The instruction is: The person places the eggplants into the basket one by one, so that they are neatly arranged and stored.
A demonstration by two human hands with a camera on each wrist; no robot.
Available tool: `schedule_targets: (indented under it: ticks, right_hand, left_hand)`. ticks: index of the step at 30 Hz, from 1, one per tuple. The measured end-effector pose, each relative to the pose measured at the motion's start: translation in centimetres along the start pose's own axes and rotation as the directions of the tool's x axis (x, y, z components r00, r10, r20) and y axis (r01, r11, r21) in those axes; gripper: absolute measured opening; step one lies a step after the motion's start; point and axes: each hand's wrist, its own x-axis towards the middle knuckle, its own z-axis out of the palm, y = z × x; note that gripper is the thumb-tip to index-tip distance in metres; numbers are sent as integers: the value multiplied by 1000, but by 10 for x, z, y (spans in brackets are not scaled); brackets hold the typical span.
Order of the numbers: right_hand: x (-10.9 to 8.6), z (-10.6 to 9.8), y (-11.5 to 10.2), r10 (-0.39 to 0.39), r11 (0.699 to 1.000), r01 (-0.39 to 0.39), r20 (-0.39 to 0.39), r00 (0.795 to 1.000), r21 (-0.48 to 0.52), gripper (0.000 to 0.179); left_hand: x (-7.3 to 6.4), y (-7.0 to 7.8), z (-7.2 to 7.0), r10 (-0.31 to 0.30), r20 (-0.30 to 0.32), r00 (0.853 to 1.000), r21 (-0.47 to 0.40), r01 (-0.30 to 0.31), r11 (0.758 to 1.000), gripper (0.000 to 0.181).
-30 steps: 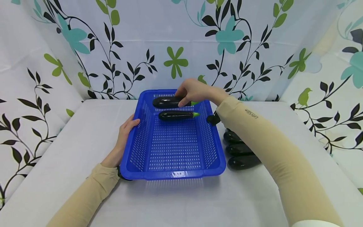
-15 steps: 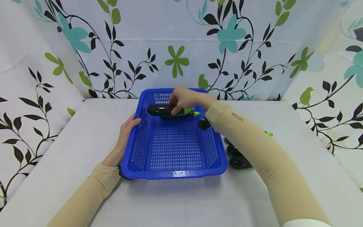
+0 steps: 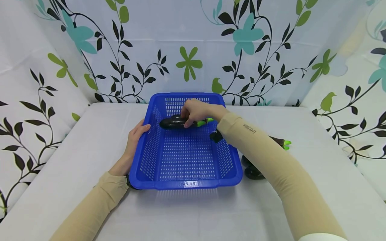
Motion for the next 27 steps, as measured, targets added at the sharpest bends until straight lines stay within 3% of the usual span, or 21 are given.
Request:
schedule_targets:
  ticks: [19,27]
  right_hand:
    - [4,16,12,66,997,-65,-23,998,45,38]
    - [5,19,16,80,997,-80,-29,996,9,40]
  left_hand:
    - [1,0,0,4,1,1000,-12,-4,1000,53]
    - [2,1,0,-7,-10,1000,-32,7,999,52]
